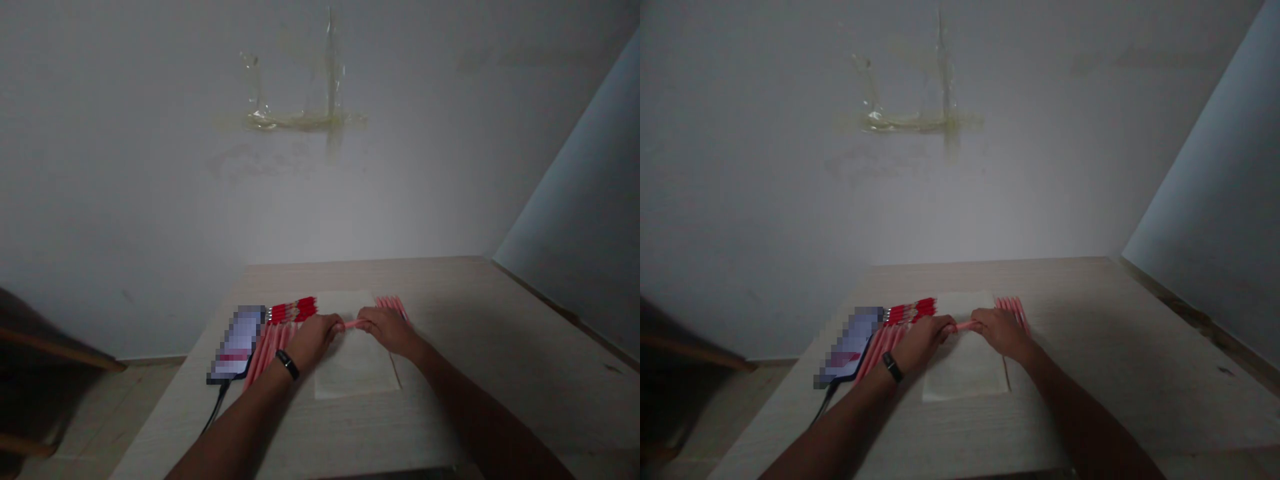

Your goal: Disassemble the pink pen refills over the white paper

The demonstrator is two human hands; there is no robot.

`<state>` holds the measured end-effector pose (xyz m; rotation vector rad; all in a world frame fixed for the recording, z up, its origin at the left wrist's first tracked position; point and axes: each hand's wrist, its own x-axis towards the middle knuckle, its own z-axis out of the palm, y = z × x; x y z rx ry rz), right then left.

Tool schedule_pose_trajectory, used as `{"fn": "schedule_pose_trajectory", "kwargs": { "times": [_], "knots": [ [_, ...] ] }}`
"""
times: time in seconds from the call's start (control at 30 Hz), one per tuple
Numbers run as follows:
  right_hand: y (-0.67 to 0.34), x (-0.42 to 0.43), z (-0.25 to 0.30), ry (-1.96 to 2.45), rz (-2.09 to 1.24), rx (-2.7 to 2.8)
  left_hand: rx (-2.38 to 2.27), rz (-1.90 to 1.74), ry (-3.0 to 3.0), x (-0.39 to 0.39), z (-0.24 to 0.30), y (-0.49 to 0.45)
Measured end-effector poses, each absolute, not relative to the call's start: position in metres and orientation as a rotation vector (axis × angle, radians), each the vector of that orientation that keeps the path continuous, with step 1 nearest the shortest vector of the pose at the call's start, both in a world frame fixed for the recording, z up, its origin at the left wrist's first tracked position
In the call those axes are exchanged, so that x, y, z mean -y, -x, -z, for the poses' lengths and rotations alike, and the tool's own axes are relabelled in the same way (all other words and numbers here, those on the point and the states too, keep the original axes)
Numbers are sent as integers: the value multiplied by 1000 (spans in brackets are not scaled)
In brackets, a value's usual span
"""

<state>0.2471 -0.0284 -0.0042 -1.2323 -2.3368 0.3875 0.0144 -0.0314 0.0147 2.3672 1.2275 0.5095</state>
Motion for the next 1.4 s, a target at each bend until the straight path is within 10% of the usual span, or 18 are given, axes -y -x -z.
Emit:
{"fn": "schedule_pose_trajectory", "kwargs": {
  "times": [1.4],
  "knots": [
    [-250,27,-1,1229,-344,2318,-1248,-677,-2358,27,-10,-14]
  ]
}}
